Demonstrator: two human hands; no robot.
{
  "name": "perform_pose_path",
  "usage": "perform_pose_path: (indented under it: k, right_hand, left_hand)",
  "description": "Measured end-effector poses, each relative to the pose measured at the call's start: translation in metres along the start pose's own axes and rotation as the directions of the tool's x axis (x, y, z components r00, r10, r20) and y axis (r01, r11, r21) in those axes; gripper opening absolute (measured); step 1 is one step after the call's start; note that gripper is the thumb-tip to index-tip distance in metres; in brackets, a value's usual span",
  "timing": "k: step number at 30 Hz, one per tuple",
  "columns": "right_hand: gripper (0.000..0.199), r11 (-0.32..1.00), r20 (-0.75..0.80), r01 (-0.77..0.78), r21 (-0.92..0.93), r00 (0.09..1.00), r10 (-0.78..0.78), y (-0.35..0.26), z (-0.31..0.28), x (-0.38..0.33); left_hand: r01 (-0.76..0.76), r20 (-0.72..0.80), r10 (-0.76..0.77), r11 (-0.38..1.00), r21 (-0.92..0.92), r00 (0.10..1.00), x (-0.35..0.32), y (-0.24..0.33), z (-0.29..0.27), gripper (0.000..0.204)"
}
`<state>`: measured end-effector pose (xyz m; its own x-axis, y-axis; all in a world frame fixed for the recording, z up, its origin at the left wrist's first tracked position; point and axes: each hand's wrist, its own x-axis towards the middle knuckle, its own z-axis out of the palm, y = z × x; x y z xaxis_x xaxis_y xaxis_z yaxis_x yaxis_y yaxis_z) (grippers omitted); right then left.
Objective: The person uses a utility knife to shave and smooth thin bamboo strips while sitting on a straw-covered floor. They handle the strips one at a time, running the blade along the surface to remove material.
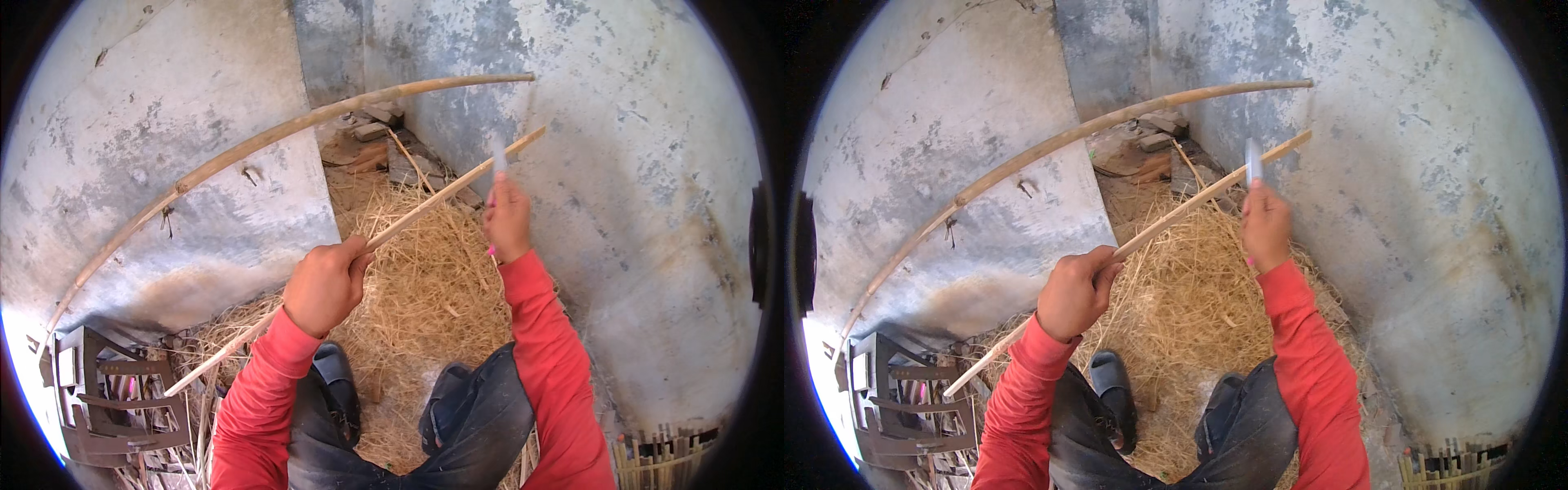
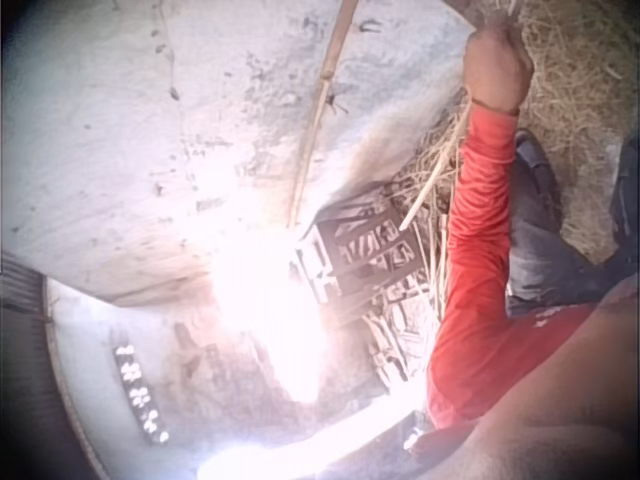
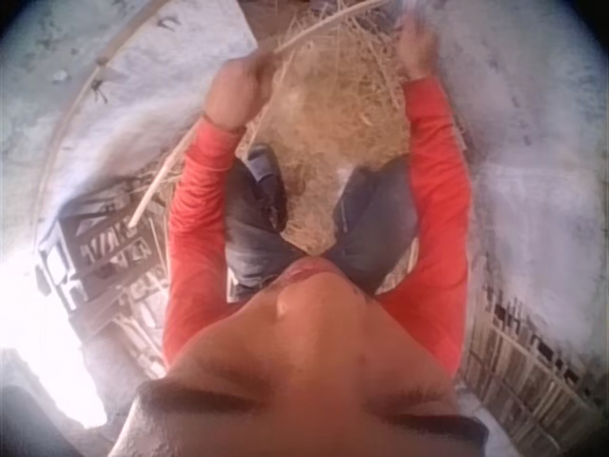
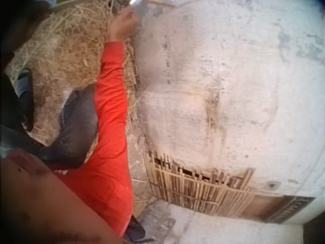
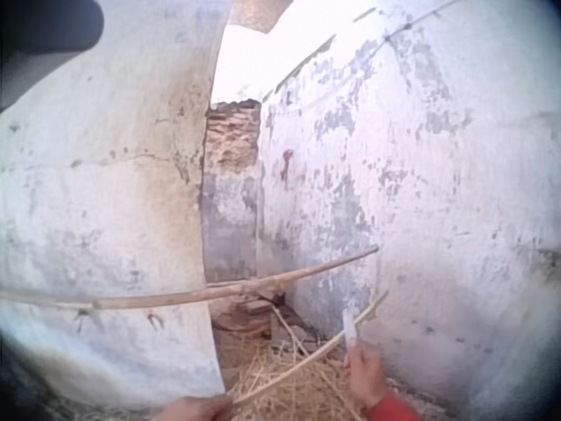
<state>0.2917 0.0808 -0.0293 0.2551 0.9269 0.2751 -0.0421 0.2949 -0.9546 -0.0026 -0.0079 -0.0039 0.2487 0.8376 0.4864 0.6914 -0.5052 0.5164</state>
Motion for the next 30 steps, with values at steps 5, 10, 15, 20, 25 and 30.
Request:
perform_pose_path:
  k: [5,10,15,20,25,30]
  right_hand:
    - [0.048,0.986,0.198,0.102,-0.131,0.977,-0.075,0.018,0.006,-0.010]
    - [0.048,0.980,0.098,0.083,-0.183,0.993,-0.066,0.011,-0.001,-0.009]
    - [0.051,0.969,0.262,0.104,-0.224,0.964,-0.043,0.011,0.022,-0.032]
    - [0.051,0.995,0.115,-0.102,0.023,0.988,0.099,0.004,-0.015,-0.004]
    - [0.040,0.831,0.570,0.403,-0.385,0.811,-0.129,-0.001,0.062,-0.081]
    - [0.049,0.943,0.112,0.216,-0.254,0.975,-0.193,0.005,0.036,-0.033]
  left_hand:
    - [0.025,-0.029,-0.024,1.000,0.012,0.999,-0.002,-0.009,-0.009,0.009]
    - [0.000,-0.003,0.000,1.000,-0.023,1.000,-0.005,-0.006,-0.004,0.006]
    - [0.005,-0.018,-0.005,0.999,-0.035,1.000,-0.005,-0.012,-0.007,0.006]
    - [0.016,0.033,-0.013,0.997,-0.082,0.999,-0.002,-0.002,-0.002,0.007]
    - [-0.032,0.003,0.032,0.999,-0.032,0.999,-0.005,-0.014,0.005,0.009]
    - [0.025,-0.004,-0.025,0.992,-0.127,1.000,0.000,0.000,-0.001,0.009]
